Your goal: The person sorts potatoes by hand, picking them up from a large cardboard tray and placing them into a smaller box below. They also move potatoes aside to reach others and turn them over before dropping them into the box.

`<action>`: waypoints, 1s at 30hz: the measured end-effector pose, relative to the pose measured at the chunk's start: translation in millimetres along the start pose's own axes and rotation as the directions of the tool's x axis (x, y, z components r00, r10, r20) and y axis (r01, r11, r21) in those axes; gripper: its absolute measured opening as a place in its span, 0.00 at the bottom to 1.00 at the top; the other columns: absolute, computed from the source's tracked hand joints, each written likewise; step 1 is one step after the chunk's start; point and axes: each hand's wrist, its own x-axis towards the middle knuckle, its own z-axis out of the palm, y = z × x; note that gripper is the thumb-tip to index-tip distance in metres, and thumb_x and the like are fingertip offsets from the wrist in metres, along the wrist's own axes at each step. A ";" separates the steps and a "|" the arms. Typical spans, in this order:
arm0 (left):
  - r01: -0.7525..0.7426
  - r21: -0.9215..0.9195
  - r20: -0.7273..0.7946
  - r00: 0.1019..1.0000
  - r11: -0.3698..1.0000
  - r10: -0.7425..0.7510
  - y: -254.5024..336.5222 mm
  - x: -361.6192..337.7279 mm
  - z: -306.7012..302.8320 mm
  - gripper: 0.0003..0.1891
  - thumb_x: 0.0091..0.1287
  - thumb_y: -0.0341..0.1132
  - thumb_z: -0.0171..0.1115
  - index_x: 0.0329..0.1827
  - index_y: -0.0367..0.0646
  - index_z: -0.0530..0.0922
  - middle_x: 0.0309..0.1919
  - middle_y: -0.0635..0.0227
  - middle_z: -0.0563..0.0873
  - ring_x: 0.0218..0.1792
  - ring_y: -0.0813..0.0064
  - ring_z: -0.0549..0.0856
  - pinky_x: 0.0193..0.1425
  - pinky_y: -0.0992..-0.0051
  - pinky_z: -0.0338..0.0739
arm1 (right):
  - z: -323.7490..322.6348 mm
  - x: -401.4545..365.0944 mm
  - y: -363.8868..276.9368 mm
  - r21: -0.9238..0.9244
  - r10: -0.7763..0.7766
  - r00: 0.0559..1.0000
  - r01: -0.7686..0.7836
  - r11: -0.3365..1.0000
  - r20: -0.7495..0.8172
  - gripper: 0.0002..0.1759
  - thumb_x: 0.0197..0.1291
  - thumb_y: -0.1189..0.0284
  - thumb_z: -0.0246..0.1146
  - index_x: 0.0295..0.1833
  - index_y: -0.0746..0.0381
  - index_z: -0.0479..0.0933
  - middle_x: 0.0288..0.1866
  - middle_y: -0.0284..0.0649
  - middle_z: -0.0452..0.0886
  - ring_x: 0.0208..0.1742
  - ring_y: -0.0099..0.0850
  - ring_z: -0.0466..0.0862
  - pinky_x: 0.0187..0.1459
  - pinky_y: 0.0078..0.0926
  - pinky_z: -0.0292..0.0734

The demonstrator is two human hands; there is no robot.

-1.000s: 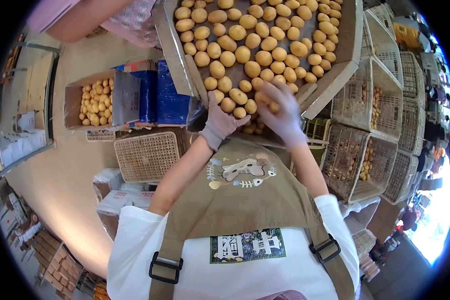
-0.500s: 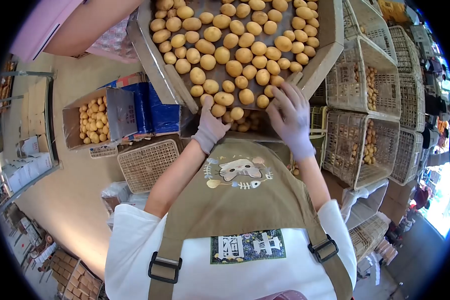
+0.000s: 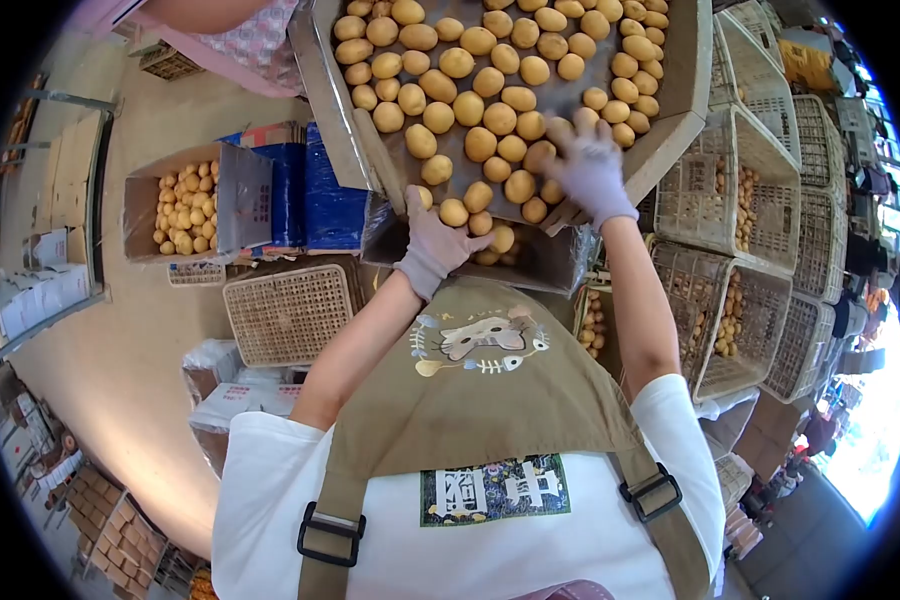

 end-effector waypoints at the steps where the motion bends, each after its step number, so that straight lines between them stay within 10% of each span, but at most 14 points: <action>1: 0.003 -0.006 0.031 1.000 1.000 -0.003 1.7 1.9 -1.6 0.47 0.67 0.77 0.38 0.82 0.56 0.57 0.80 0.63 0.62 0.79 0.46 0.61 0.74 0.27 0.53 | 14.4 -17.3 -9.7 -0.132 -0.091 0.995 0.086 0.988 -0.034 0.41 0.59 0.43 0.65 0.77 0.41 0.68 0.82 0.51 0.58 0.80 0.60 0.56 0.74 0.70 0.51; 5: 0.012 -0.016 0.034 0.999 1.000 -0.011 -0.3 2.2 2.4 0.48 0.66 0.78 0.35 0.83 0.56 0.55 0.81 0.63 0.61 0.79 0.45 0.61 0.75 0.26 0.50 | 13.4 -43.3 -24.6 -0.225 -0.153 0.943 0.224 0.948 0.296 0.42 0.57 0.40 0.66 0.78 0.32 0.65 0.86 0.50 0.49 0.82 0.66 0.54 0.77 0.68 0.48; 10: 0.066 -0.044 -0.041 0.997 0.997 -0.068 3.3 1.6 3.4 0.47 0.66 0.78 0.38 0.82 0.56 0.58 0.80 0.65 0.63 0.79 0.49 0.62 0.76 0.30 0.49 | 14.9 -46.6 -24.2 -0.203 -0.175 0.939 0.240 0.949 0.295 0.34 0.59 0.45 0.65 0.73 0.33 0.74 0.86 0.49 0.49 0.80 0.63 0.59 0.78 0.60 0.50; 13: 0.068 0.052 -0.081 0.995 0.996 -0.064 5.8 2.4 5.5 0.48 0.66 0.75 0.45 0.83 0.54 0.54 0.81 0.65 0.62 0.81 0.49 0.59 0.78 0.29 0.40 | 8.1 -41.1 -17.1 -0.054 -0.234 0.936 0.257 0.965 0.261 0.32 0.57 0.47 0.68 0.69 0.38 0.77 0.81 0.51 0.63 0.75 0.52 0.71 0.74 0.46 0.64; 14: 0.065 0.137 -0.102 0.993 0.988 -0.051 5.4 5.3 3.1 0.48 0.66 0.74 0.46 0.83 0.54 0.54 0.81 0.66 0.62 0.81 0.50 0.58 0.78 0.30 0.38 | 0.4 -31.5 -7.9 0.364 -0.145 0.957 0.045 0.930 0.252 0.28 0.60 0.54 0.67 0.67 0.43 0.79 0.72 0.48 0.75 0.66 0.42 0.81 0.65 0.36 0.75; 17: 0.047 0.229 -0.133 0.991 0.972 -0.017 1.9 1.1 9.2 0.46 0.67 0.72 0.49 0.82 0.54 0.56 0.81 0.69 0.61 0.81 0.55 0.58 0.79 0.35 0.35 | -7.7 4.5 9.7 0.028 0.050 0.999 -0.050 0.998 -0.008 0.19 0.68 0.64 0.59 0.63 0.47 0.79 0.58 0.49 0.81 0.57 0.45 0.86 0.55 0.44 0.81; 20: 0.062 0.106 -0.168 0.985 0.992 -0.043 2.7 1.2 20.9 0.45 0.67 0.73 0.49 0.81 0.55 0.57 0.81 0.69 0.61 0.79 0.58 0.60 0.79 0.36 0.45 | -6.5 25.4 1.5 -0.178 0.186 0.980 -0.172 0.969 0.064 0.27 0.67 0.70 0.58 0.72 0.45 0.72 0.62 0.50 0.78 0.57 0.49 0.85 0.55 0.48 0.80; 24: 0.122 -0.071 -0.020 0.992 0.990 -0.124 8.4 5.8 12.4 0.43 0.66 0.71 0.52 0.78 0.54 0.62 0.79 0.69 0.62 0.73 0.58 0.68 0.78 0.39 0.55 | 14.7 47.4 11.2 -0.267 0.279 0.935 -0.217 0.939 0.220 0.23 0.63 0.64 0.66 0.63 0.55 0.73 0.58 0.50 0.82 0.56 0.50 0.86 0.54 0.50 0.81; 26: -0.024 0.093 0.336 0.942 0.995 -0.009 9.6 9.0 -6.0 0.42 0.65 0.66 0.59 0.77 0.51 0.62 0.77 0.66 0.65 0.71 0.58 0.70 0.78 0.44 0.59 | -10.2 33.4 -5.6 -0.181 0.271 0.937 -0.233 0.955 0.221 0.25 0.61 0.60 0.69 0.61 0.56 0.74 0.56 0.52 0.84 0.56 0.51 0.86 0.54 0.49 0.81; 28: -0.336 0.570 0.385 0.915 0.750 0.117 10.4 9.1 -5.0 0.40 0.65 0.59 0.64 0.75 0.48 0.62 0.75 0.65 0.70 0.72 0.62 0.71 0.77 0.48 0.62 | -12.6 14.5 2.2 0.073 0.176 0.982 -0.181 0.981 0.071 0.27 0.60 0.60 0.70 0.62 0.57 0.73 0.56 0.50 0.84 0.54 0.47 0.87 0.52 0.46 0.81; 30: -0.440 0.889 0.405 0.883 0.124 0.236 8.5 4.0 1.8 0.39 0.65 0.52 0.69 0.74 0.45 0.62 0.72 0.65 0.75 0.73 0.66 0.71 0.76 0.52 0.64 | -25.9 -21.0 12.6 0.603 0.141 0.982 -0.037 0.797 -0.127 0.28 0.60 0.64 0.71 0.63 0.61 0.72 0.52 0.44 0.84 0.51 0.38 0.87 0.50 0.36 0.82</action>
